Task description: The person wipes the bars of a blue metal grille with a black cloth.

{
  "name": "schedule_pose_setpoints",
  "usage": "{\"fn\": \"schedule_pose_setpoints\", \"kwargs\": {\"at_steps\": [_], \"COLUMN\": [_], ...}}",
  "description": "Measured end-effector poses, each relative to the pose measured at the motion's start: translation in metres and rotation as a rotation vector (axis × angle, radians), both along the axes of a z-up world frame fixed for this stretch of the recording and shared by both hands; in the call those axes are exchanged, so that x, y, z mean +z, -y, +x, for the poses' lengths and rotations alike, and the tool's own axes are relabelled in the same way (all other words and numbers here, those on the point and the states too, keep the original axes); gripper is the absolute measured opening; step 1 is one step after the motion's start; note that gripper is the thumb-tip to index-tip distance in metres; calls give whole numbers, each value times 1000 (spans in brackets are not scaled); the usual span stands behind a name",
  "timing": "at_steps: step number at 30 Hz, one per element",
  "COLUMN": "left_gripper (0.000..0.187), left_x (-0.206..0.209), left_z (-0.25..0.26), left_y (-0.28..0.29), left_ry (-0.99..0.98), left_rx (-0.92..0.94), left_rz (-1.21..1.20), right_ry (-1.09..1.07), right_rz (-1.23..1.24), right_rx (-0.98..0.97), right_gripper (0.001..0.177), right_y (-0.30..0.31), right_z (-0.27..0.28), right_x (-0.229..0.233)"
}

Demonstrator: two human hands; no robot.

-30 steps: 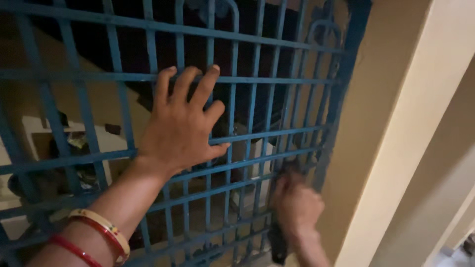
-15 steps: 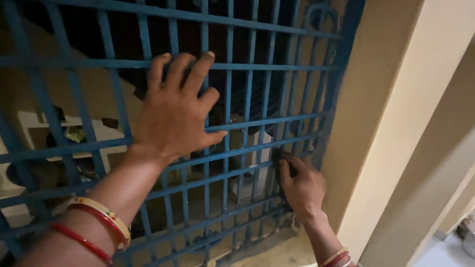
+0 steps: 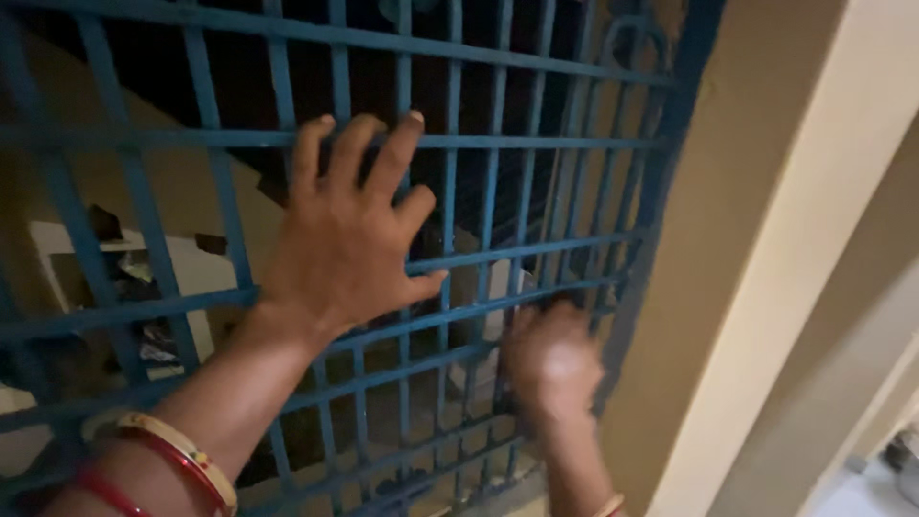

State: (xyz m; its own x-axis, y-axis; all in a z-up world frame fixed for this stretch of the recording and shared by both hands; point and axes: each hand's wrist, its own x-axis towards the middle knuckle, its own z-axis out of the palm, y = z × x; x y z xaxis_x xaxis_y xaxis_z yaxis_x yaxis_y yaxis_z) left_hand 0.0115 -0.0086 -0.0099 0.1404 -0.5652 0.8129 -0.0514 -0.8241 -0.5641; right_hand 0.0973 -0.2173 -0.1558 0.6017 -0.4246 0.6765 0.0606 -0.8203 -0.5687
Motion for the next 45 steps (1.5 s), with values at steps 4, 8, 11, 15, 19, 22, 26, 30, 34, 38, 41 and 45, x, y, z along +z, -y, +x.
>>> {"fn": "schedule_pose_setpoints", "kwargs": {"at_steps": [4,8,11,15,19,22,26,30,34,38,41,45], "left_gripper": [63,60,60,58,58,57,63,62,60,60,58,59], "left_x": [0,1,3,2,0,-2,-4,-6,-4,-1,-1,1], "left_z": [-4,-6,-3,-3,0,1,4,6,3,0,0,5], "left_y": [0,-2,0,-1,-2,-6,-5,-10,-7,-6,-6,-9], "left_ry": [-14,-28,-11,-34,-37,38,23,29,-5,-20,-42,-30], "left_rx": [45,5,-14,-31,-41,-37,-20,-37,2,-49,-85,-145], "left_rz": [5,1,10,-9,-5,27,26,44,32,12,5,2], "right_ry": [-68,117,-180,69,1,-91,-58,-40,-82,23,88,0], "right_rz": [-9,-130,3,-97,-268,-242,-209,-286,-231,-237,-223,-42], "right_rx": [96,262,119,-84,-36,14,46,186,236,231,227,121], "right_gripper": [38,42,42,41,37,36,40,33,32,35,34,37], "right_y": [-46,-8,48,99,109,106,58,9,40,66,72,96], "right_z": [-49,-46,-23,26,42,28,-13,-48,-48,-26,-10,22], "right_x": [10,3,7,12,3,12,10,4,14,11,-13,-35]}}
